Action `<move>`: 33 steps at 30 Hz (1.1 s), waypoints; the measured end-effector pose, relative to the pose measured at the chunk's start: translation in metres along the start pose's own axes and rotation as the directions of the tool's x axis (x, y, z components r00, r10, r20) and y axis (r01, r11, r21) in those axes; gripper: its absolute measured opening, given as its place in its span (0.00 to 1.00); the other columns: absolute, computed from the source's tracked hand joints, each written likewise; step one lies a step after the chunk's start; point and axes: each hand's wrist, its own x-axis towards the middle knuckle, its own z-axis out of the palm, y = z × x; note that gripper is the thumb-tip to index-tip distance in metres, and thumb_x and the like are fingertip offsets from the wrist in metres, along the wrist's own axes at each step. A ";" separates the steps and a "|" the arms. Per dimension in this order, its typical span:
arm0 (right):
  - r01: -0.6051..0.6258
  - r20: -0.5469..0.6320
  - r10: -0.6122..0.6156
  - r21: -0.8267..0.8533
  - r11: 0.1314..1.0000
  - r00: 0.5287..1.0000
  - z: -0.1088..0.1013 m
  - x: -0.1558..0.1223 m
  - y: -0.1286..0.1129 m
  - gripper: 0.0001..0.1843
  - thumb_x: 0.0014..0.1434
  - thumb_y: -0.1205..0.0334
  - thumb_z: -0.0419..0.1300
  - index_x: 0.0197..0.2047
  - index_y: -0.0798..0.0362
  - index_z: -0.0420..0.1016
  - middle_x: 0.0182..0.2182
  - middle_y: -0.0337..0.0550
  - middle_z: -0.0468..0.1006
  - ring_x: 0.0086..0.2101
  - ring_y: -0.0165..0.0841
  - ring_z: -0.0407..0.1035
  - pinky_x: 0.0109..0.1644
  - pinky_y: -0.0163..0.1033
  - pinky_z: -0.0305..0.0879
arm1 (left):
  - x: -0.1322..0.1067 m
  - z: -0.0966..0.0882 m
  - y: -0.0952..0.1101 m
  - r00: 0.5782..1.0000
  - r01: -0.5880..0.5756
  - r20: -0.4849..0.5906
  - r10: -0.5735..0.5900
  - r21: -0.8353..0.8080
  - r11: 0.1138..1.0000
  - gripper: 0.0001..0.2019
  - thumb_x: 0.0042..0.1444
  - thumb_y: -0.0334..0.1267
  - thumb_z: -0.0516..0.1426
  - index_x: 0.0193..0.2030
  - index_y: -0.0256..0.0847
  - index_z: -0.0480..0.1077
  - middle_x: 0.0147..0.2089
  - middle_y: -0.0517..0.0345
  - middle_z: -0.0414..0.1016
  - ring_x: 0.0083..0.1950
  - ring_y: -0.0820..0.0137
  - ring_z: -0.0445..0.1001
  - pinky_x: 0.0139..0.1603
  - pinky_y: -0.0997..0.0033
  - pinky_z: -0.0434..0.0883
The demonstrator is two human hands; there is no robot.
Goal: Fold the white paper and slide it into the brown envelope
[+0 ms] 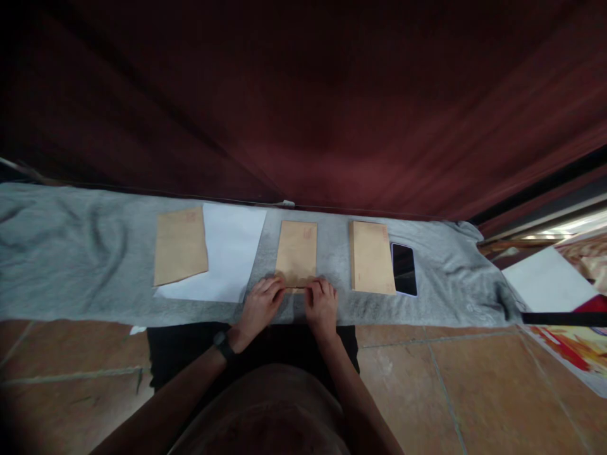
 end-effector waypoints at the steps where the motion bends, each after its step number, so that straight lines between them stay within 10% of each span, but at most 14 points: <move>1: 0.013 0.009 -0.013 0.021 1.000 1.000 0.001 0.002 0.000 0.08 0.69 0.61 0.55 0.45 0.50 0.76 0.46 0.47 0.79 0.47 0.42 0.71 0.53 0.49 0.63 | 0.000 0.000 0.000 1.000 -0.004 0.002 0.004 -0.003 1.000 0.05 0.66 0.32 0.55 0.43 0.41 0.73 0.48 0.51 0.79 0.49 0.60 0.76 0.53 0.56 0.75; 7: 0.289 0.078 -0.308 0.193 0.938 0.948 0.001 0.050 0.018 0.21 0.73 0.58 0.48 0.65 0.49 0.68 0.63 0.48 0.71 0.63 0.38 0.63 0.67 0.50 0.61 | -0.002 -0.001 -0.002 0.999 -0.038 0.035 0.038 0.003 0.999 0.05 0.67 0.34 0.54 0.44 0.41 0.72 0.48 0.50 0.78 0.50 0.60 0.76 0.54 0.56 0.74; 17: 0.440 0.248 -0.402 -0.119 0.890 0.881 0.032 0.149 0.026 0.30 0.74 0.53 0.46 0.75 0.53 0.52 0.73 0.49 0.53 0.72 0.41 0.47 0.76 0.57 0.41 | -0.006 0.000 0.000 0.999 -0.048 0.016 0.046 0.092 0.995 0.07 0.65 0.38 0.57 0.46 0.40 0.72 0.50 0.49 0.79 0.51 0.57 0.75 0.54 0.54 0.74; 33: 0.645 0.498 -0.597 0.093 0.758 0.630 0.010 0.087 0.014 0.32 0.75 0.51 0.44 0.75 0.56 0.49 0.73 0.50 0.51 0.72 0.38 0.44 0.77 0.54 0.41 | -0.004 -0.008 0.004 0.997 -0.052 0.049 0.052 0.006 0.999 0.09 0.65 0.41 0.56 0.47 0.41 0.72 0.52 0.48 0.77 0.52 0.58 0.75 0.54 0.55 0.74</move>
